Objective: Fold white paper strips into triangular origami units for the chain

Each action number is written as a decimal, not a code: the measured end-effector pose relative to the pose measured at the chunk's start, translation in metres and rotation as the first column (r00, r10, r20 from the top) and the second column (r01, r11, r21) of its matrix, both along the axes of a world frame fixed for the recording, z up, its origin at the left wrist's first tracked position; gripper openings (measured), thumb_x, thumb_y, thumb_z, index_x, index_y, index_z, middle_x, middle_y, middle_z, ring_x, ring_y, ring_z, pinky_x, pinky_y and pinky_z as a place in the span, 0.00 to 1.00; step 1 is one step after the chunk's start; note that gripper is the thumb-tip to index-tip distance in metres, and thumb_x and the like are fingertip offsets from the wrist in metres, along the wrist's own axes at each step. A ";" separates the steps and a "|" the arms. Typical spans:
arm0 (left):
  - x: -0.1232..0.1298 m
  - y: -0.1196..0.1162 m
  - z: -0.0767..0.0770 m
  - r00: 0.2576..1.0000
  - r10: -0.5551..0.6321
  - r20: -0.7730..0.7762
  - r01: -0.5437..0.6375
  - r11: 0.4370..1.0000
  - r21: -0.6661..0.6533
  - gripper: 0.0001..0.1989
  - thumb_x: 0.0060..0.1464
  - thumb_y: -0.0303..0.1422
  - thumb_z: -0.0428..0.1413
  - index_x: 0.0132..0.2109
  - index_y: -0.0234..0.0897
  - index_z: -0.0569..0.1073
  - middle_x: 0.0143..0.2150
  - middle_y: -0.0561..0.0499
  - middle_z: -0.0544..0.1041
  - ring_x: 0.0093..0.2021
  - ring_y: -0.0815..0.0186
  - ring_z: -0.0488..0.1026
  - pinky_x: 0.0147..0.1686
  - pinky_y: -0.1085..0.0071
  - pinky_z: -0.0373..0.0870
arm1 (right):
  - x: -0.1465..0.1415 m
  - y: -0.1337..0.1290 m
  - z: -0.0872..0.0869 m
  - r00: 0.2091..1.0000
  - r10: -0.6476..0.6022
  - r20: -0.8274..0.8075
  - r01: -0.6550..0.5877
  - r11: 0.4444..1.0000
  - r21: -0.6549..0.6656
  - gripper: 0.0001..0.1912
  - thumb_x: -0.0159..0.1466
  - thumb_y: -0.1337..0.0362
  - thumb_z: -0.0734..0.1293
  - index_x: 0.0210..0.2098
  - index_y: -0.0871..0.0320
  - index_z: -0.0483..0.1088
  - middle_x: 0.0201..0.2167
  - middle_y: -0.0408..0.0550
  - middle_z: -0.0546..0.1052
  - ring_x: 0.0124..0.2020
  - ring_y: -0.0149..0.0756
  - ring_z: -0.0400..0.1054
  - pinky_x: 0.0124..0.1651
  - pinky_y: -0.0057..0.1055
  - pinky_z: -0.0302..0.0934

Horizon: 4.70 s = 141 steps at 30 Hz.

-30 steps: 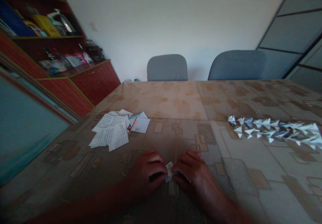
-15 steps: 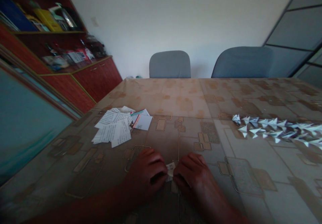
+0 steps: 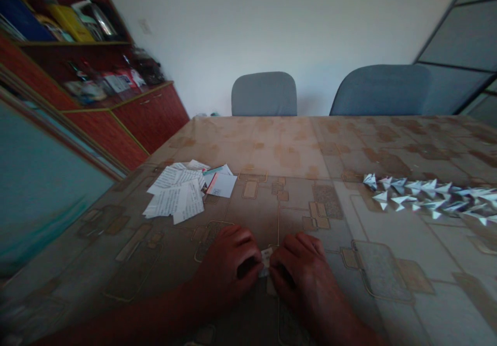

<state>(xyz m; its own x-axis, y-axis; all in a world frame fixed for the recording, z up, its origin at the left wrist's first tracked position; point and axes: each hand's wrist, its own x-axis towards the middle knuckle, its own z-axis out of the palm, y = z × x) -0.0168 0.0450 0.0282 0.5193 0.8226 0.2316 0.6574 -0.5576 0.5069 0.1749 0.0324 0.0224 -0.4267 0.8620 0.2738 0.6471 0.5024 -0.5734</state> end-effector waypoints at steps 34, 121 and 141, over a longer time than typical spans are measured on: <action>-0.011 0.005 0.003 0.998 0.053 0.027 -0.053 0.999 -0.009 0.03 0.56 0.27 0.58 0.33 0.36 0.71 0.33 0.52 0.71 0.37 0.63 0.66 0.38 0.65 0.59 | -0.004 -0.002 -0.004 0.973 -0.174 0.153 0.175 0.985 0.003 0.09 0.54 0.75 0.68 0.26 0.55 0.66 0.27 0.43 0.69 0.33 0.41 0.63 0.38 0.37 0.53; -0.028 0.014 0.005 0.898 -0.337 -0.284 0.408 0.880 0.244 0.09 0.67 0.32 0.47 0.42 0.37 0.71 0.36 0.54 0.75 0.38 0.69 0.70 0.55 0.65 0.59 | 0.015 0.021 0.005 0.926 0.361 0.110 -0.370 0.926 0.077 0.12 0.71 0.64 0.60 0.34 0.57 0.73 0.31 0.46 0.75 0.35 0.36 0.65 0.38 0.32 0.56; -0.040 0.000 0.009 0.830 -0.475 -0.294 0.535 0.827 0.173 0.12 0.65 0.28 0.49 0.54 0.37 0.69 0.55 0.50 0.74 0.52 0.63 0.67 0.59 0.60 0.54 | 0.009 0.025 0.001 0.971 0.230 0.060 -0.220 0.964 -0.147 0.07 0.59 0.73 0.69 0.28 0.57 0.72 0.28 0.43 0.73 0.34 0.35 0.67 0.39 0.32 0.55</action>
